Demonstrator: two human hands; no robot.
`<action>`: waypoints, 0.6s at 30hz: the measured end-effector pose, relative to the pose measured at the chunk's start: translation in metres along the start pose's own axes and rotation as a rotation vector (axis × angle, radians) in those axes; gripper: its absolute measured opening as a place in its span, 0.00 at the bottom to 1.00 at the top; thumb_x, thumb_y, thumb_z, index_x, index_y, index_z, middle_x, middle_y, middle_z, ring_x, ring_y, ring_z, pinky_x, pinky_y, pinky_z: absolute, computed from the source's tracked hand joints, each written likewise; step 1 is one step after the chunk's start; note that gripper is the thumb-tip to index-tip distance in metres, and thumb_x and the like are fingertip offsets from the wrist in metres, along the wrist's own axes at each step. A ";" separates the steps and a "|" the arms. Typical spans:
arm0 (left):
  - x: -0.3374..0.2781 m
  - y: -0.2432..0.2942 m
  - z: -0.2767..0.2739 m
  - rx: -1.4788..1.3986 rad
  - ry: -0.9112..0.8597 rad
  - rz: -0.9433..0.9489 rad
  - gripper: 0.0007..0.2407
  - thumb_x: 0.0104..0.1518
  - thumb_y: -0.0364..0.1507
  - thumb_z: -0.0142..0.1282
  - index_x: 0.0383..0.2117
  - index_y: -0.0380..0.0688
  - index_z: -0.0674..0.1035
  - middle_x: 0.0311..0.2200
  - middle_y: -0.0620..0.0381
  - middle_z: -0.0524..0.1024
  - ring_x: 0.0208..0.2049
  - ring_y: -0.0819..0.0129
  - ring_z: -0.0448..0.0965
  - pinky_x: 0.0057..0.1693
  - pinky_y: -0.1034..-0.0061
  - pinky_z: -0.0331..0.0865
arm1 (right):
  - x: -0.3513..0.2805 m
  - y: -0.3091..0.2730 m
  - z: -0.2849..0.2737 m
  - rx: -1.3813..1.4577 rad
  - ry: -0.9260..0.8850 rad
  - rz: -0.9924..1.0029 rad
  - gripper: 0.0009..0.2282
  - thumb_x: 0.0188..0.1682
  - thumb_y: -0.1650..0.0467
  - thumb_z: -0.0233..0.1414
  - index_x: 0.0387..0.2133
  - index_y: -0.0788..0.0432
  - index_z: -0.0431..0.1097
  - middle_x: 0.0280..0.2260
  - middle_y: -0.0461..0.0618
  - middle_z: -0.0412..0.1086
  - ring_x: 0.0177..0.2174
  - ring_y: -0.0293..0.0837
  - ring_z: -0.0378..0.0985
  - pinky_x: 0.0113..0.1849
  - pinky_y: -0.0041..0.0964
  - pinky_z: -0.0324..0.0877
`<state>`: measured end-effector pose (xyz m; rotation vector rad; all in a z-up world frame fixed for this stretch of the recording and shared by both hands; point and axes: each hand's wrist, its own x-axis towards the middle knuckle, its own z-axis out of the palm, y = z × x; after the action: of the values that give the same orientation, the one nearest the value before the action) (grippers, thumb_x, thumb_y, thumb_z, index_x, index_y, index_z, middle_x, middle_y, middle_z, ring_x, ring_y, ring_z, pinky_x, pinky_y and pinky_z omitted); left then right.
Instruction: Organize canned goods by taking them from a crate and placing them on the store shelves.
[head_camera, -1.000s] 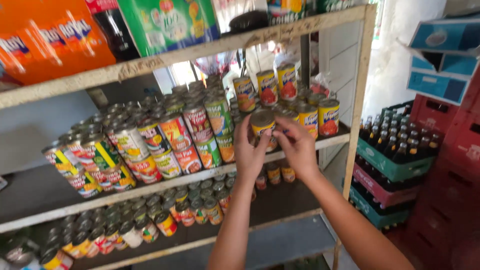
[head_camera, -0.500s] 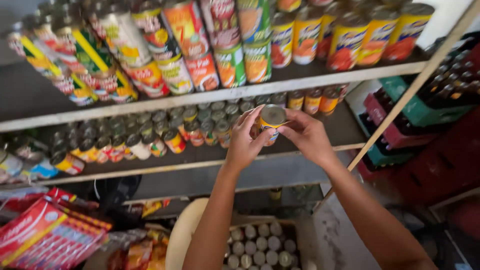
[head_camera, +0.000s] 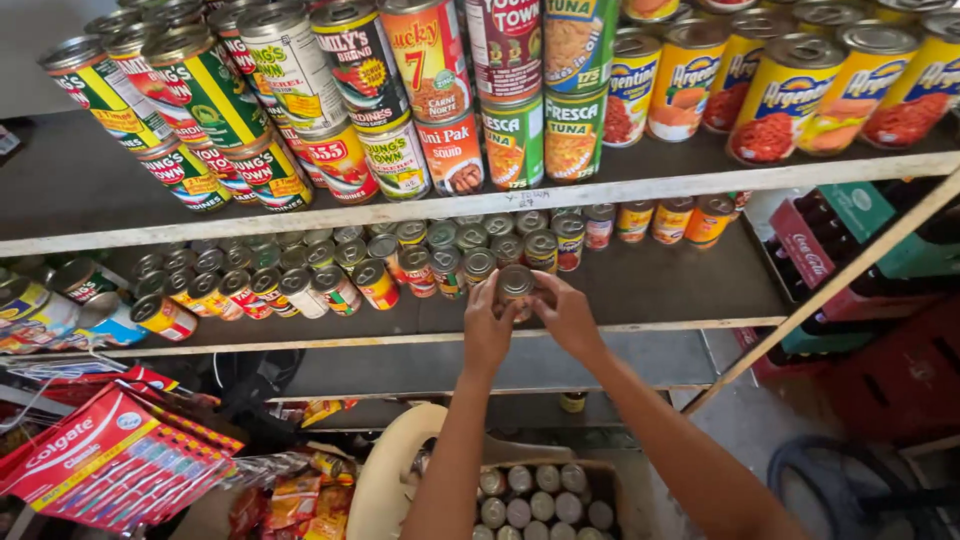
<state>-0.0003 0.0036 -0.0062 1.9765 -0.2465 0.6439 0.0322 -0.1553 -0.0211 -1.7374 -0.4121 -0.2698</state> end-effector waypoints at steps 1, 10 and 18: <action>-0.001 -0.002 -0.001 0.003 0.001 -0.001 0.27 0.52 0.23 0.65 0.60 0.35 0.71 0.49 0.47 0.75 0.41 0.57 0.77 0.48 0.67 0.74 | 0.001 0.000 0.002 0.003 -0.002 0.000 0.19 0.48 0.77 0.56 0.54 0.65 0.69 0.40 0.51 0.79 0.38 0.37 0.82 0.39 0.33 0.77; -0.014 -0.024 -0.048 0.018 0.090 -0.008 0.25 0.53 0.25 0.66 0.59 0.36 0.71 0.48 0.46 0.72 0.43 0.57 0.76 0.49 0.67 0.74 | 0.007 -0.002 0.052 -0.018 -0.053 -0.032 0.14 0.47 0.76 0.59 0.46 0.65 0.71 0.39 0.53 0.79 0.40 0.41 0.84 0.40 0.36 0.78; -0.011 -0.054 -0.096 0.179 0.219 0.096 0.30 0.49 0.18 0.64 0.61 0.33 0.67 0.54 0.39 0.69 0.54 0.43 0.70 0.57 0.58 0.66 | 0.006 0.000 0.139 -0.216 -0.064 -0.128 0.14 0.45 0.73 0.61 0.42 0.65 0.69 0.35 0.62 0.77 0.39 0.57 0.81 0.37 0.48 0.74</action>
<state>-0.0184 0.1118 -0.0188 2.0529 -0.1547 0.9658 0.0310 -0.0189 -0.0471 -1.9377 -0.5592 -0.3625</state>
